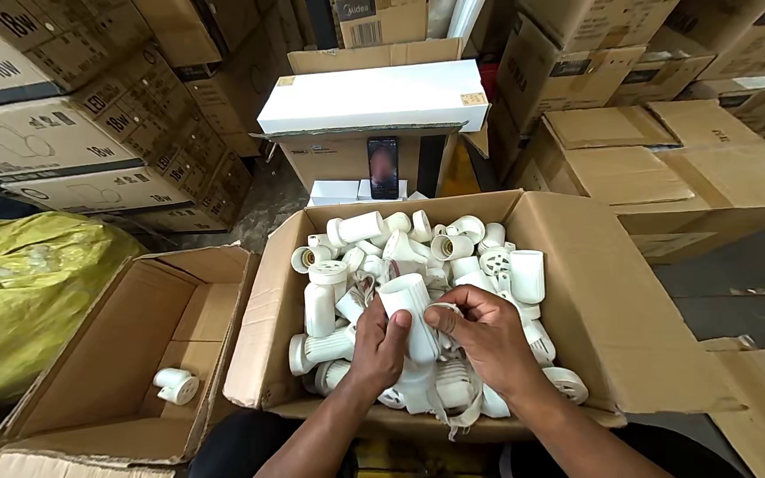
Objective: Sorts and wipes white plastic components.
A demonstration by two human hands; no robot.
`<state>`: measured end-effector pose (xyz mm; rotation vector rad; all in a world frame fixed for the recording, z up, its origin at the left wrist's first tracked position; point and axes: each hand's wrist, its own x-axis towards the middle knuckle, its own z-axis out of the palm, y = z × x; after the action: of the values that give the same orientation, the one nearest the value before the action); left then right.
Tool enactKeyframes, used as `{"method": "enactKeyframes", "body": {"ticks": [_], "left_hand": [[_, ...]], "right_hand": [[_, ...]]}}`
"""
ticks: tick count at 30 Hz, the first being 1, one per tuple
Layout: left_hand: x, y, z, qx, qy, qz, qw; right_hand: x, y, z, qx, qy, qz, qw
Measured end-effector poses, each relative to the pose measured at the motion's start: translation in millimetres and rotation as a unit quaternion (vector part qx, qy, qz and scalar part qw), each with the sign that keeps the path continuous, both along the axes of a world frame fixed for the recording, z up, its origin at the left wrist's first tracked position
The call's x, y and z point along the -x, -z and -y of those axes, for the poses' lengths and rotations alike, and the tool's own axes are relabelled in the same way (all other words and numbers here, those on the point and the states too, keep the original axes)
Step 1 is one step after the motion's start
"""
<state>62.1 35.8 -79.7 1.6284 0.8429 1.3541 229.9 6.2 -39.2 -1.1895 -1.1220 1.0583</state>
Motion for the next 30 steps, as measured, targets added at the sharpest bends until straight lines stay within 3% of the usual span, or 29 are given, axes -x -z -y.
{"method": "enactKeyframes", "body": {"ticks": [5,11,16,19,21,23,27,30], "left_hand": [[9.6,-11.5,-18.3,0.034,-0.090,0.008,0.995],[5.4,-4.8,-3.6,0.016,-0.002,-0.020,1.000],[13.7,-7.5,-15.7,-0.035,-0.005,-0.030,0.999],[10.5,-10.3,-13.8,0.020,-0.050,-0.013,0.998],[15.6,-14.8,-25.9,0.082,-0.106,0.036,0.990],[27.0,-17.7,-36.2,0.121,-0.101,0.116,0.981],[34.1,-22.1,-41.3,0.189,0.000,0.314,0.931],[32.6,-13.2,-41.2,0.217,0.032,0.345,0.913]], "right_hand": [[9.0,2.5,4.5,0.039,-0.023,0.032,0.998],[8.4,-8.6,-5.5,0.028,0.018,-0.003,0.999],[9.4,-6.3,-4.4,0.036,0.008,-0.004,0.999],[11.6,-1.7,0.6,0.048,0.000,0.031,0.998],[13.2,7.1,7.6,0.068,-0.042,0.121,0.989],[16.8,16.4,13.3,0.076,-0.089,0.164,0.979],[6.7,19.9,10.0,0.024,-0.074,0.074,0.994],[-8.4,8.8,4.3,0.038,-0.049,0.012,0.998]]}}
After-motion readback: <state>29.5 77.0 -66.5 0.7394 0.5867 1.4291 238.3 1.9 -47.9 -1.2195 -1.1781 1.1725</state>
